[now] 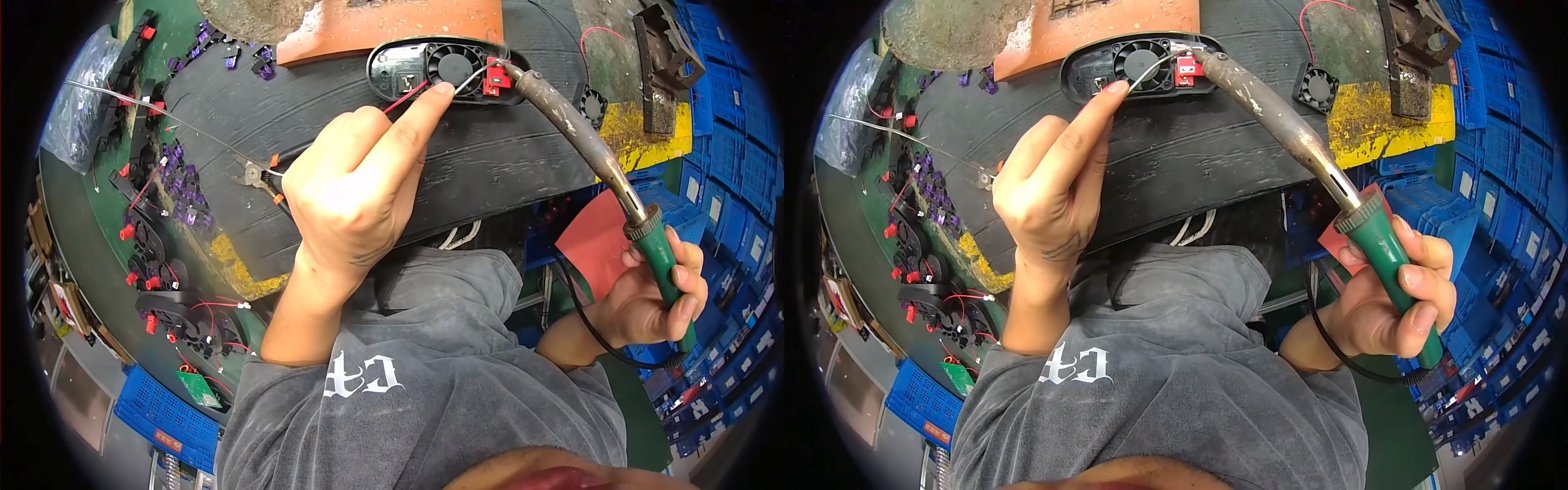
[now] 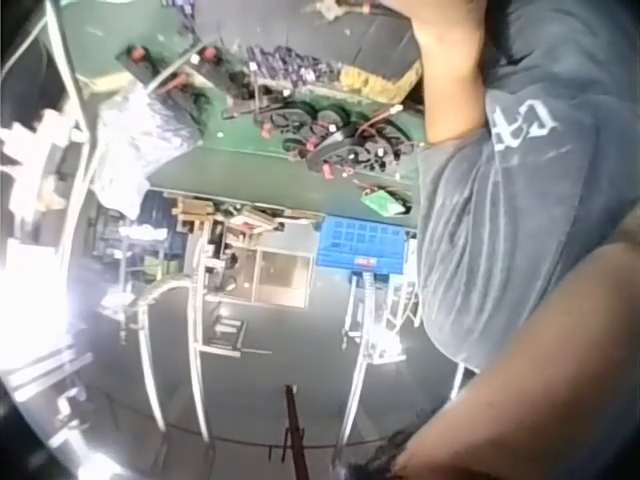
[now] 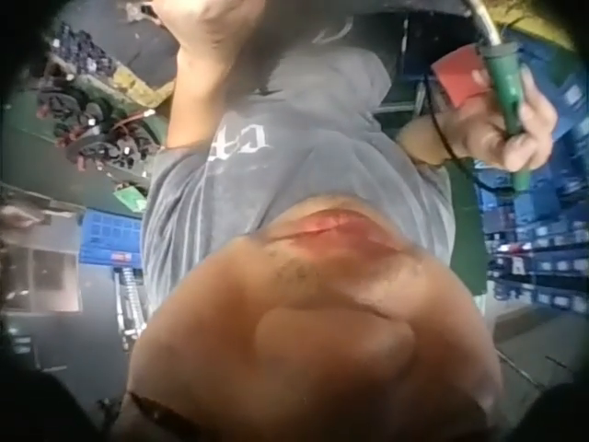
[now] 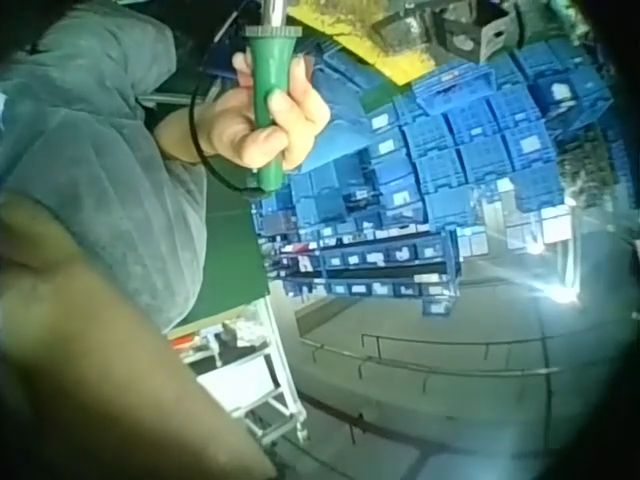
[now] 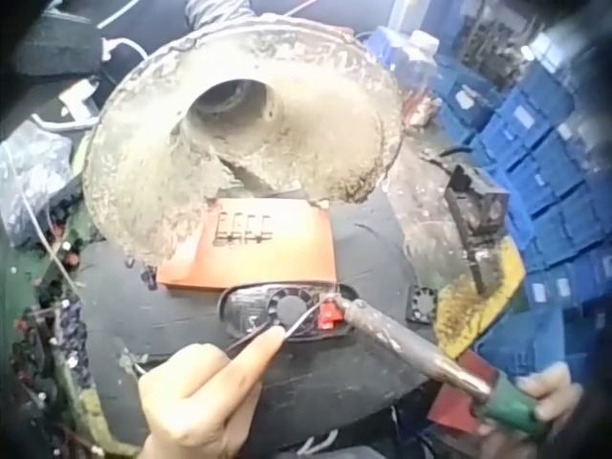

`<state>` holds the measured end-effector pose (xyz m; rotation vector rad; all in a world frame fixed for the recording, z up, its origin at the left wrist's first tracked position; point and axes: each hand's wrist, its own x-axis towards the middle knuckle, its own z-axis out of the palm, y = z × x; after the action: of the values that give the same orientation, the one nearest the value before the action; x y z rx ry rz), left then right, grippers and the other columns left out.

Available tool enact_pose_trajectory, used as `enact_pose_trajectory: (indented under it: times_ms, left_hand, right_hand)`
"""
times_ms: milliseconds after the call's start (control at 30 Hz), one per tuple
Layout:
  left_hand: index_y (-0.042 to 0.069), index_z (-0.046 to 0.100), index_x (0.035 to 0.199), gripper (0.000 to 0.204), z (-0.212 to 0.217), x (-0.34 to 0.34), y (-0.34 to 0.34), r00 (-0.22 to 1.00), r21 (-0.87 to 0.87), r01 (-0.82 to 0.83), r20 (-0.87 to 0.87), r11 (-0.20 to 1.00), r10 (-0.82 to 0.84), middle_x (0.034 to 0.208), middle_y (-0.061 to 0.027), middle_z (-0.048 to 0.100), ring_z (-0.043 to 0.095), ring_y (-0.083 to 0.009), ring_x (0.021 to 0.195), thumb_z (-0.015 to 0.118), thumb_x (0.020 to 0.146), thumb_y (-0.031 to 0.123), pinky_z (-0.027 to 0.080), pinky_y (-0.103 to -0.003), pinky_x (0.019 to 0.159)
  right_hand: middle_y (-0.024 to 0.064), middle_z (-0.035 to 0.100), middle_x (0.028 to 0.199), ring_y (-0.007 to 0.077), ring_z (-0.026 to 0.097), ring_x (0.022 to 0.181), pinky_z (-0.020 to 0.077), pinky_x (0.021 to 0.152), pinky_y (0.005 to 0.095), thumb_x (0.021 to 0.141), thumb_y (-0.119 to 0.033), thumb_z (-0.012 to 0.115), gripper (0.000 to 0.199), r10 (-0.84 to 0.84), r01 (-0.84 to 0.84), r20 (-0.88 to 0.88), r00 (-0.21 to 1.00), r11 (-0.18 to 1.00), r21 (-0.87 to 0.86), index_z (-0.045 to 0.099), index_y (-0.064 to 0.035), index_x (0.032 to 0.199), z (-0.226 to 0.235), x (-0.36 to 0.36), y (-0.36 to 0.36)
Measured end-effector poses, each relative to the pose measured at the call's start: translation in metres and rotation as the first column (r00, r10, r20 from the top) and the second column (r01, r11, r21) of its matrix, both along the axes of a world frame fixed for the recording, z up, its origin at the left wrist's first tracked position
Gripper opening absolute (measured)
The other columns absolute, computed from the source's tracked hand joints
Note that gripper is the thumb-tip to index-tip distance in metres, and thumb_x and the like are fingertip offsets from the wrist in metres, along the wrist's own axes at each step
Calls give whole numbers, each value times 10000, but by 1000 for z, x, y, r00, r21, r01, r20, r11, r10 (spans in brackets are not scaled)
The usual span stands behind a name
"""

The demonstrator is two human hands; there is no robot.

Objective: Soldering wires onto small electronic components at a workbench.

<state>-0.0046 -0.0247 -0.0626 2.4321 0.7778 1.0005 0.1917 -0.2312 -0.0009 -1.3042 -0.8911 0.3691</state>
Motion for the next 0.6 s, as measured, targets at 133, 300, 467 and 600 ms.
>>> enact_pose_trajectory:
  times_ms: [133, 300, 467, 600]
  left_hand:
    - [91, 724, 1016, 364, -2, 0, -1, 1000, -10, 7, 11, 1000, -7, 584, -19, 388, 429, -158, 491, 701, 665, 0, 383, -302, 461]
    - [94, 725, 1016, 365, -1, 1, -1, 1000, -6, 6, 0, 1000, -6, 585, -20, 390, 431, -158, 492, 704, 664, 2, 386, -303, 462]
    - [103, 720, 1035, 385, -1, -1, -2, 1000, -23, 0, -8, 1000, 0, 590, -22, 397, 436, -161, 496, 705, 663, 5, 392, -305, 468]
    - [103, 716, 1045, 393, 2, -1, 0, 1000, -34, -8, -10, 999, 8, 592, -25, 400, 441, -166, 501, 705, 666, -3, 397, -307, 476]
  right_hand:
    - [255, 587, 1096, 361, 631, 727, 525, 536, 355, 944, -310, 417, 361, 0, 0, 4, 1000, 1000, 2, 640, -31, 994, -2, 0, 0]
    - [254, 589, 1093, 363, 630, 719, 527, 533, 348, 944, -311, 418, 361, -2, 2, 2, 1000, 1000, 8, 640, -31, 993, -2, 0, -1]
    - [258, 593, 1081, 366, 635, 715, 535, 516, 350, 934, -312, 428, 358, -16, 16, 9, 1000, 1000, 11, 640, -28, 982, -2, -1, 0]
    - [263, 597, 1067, 369, 641, 715, 546, 523, 360, 928, -314, 431, 357, -78, 78, -3, 997, 997, -2, 638, -26, 969, -3, -3, 0]
